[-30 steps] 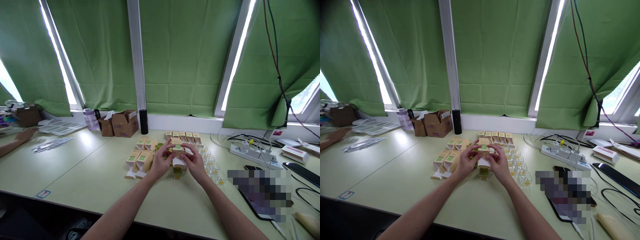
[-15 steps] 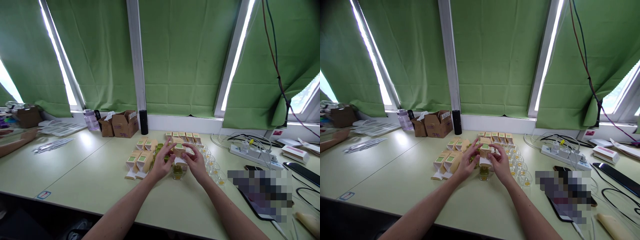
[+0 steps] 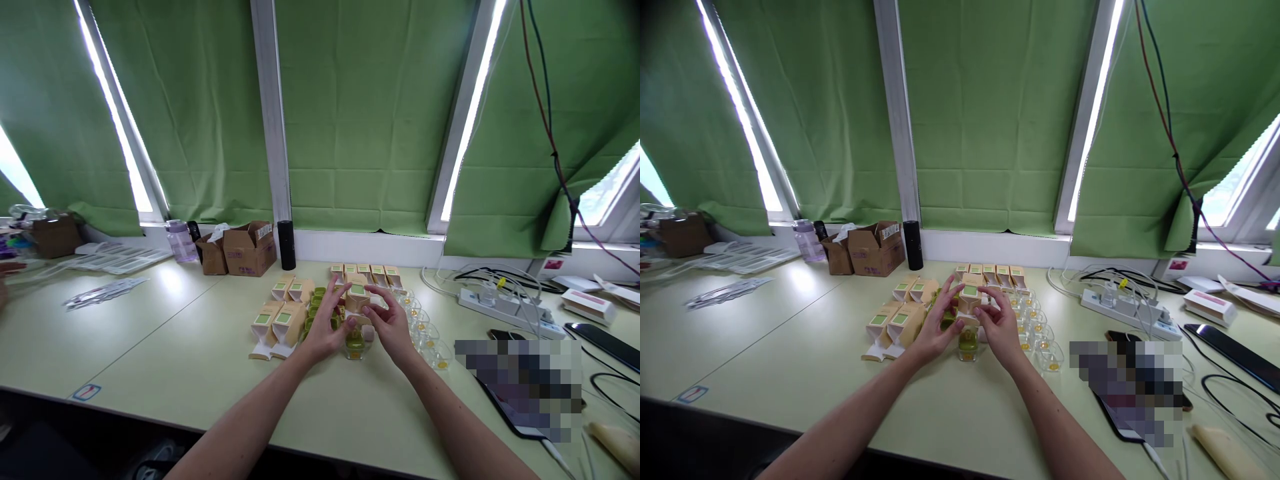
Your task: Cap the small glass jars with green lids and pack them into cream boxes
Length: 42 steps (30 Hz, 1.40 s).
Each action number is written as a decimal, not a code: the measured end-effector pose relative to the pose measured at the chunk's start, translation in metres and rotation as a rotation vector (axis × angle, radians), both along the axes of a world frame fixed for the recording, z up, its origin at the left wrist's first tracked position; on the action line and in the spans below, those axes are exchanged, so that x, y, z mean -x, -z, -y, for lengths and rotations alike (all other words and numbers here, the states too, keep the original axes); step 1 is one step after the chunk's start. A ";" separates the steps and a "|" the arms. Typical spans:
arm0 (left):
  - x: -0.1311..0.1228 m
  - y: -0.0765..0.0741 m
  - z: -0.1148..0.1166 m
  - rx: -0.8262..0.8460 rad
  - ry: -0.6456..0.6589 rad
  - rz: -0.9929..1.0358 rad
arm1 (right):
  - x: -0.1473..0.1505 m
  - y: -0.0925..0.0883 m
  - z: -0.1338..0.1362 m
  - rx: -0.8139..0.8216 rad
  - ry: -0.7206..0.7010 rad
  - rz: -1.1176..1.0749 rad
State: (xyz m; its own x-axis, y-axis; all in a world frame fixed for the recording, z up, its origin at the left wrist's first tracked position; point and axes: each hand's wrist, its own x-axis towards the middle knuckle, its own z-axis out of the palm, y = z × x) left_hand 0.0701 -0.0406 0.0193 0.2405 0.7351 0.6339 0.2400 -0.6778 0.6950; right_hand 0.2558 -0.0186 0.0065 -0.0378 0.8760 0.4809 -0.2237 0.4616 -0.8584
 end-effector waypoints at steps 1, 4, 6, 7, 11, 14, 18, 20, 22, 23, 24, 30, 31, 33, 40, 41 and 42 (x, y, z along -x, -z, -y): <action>0.000 0.000 0.000 0.001 -0.006 0.010 | 0.000 0.000 0.001 -0.007 -0.009 0.006; 0.000 0.001 -0.002 0.029 -0.012 0.053 | -0.001 -0.002 0.003 -0.025 -0.037 0.026; -0.001 0.002 -0.004 0.054 -0.015 0.099 | -0.001 -0.003 0.004 -0.033 -0.049 0.036; 0.000 0.003 -0.005 0.060 -0.018 0.125 | -0.001 -0.003 0.005 -0.039 -0.055 0.038; 0.000 0.006 -0.011 0.046 -0.023 0.204 | 0.001 -0.002 0.007 -0.079 -0.087 0.038; 0.000 0.007 -0.013 0.050 -0.017 0.240 | 0.002 -0.002 0.008 -0.102 -0.099 0.029; 0.000 0.009 -0.013 0.052 -0.015 0.260 | 0.004 -0.004 0.011 -0.105 -0.115 0.023; 0.000 0.009 -0.014 0.046 -0.018 0.267 | 0.004 -0.005 0.012 -0.107 -0.118 0.027; 0.000 0.009 -0.015 0.038 -0.027 0.274 | 0.005 -0.005 0.013 -0.111 -0.115 0.030; 0.000 0.009 -0.015 0.034 -0.030 0.277 | 0.005 -0.005 0.013 -0.113 -0.114 0.033; -0.001 0.009 -0.015 0.032 -0.033 0.280 | 0.005 -0.005 0.013 -0.114 -0.113 0.036; -0.002 0.008 -0.014 0.025 -0.061 0.273 | 0.005 -0.001 0.011 -0.114 -0.116 0.040; -0.003 0.008 -0.014 0.022 -0.069 0.272 | 0.006 0.000 0.010 -0.113 -0.113 0.038; -0.003 0.007 -0.013 0.015 -0.080 0.269 | 0.007 0.000 0.010 -0.112 -0.105 0.032; -0.006 0.005 -0.012 0.009 -0.117 0.258 | 0.007 0.000 0.009 -0.100 -0.078 0.043; -0.006 0.004 -0.012 0.011 -0.116 0.257 | 0.007 0.001 0.008 -0.101 -0.076 0.042; -0.006 0.004 -0.011 0.011 -0.112 0.256 | 0.007 0.001 0.008 -0.102 -0.075 0.040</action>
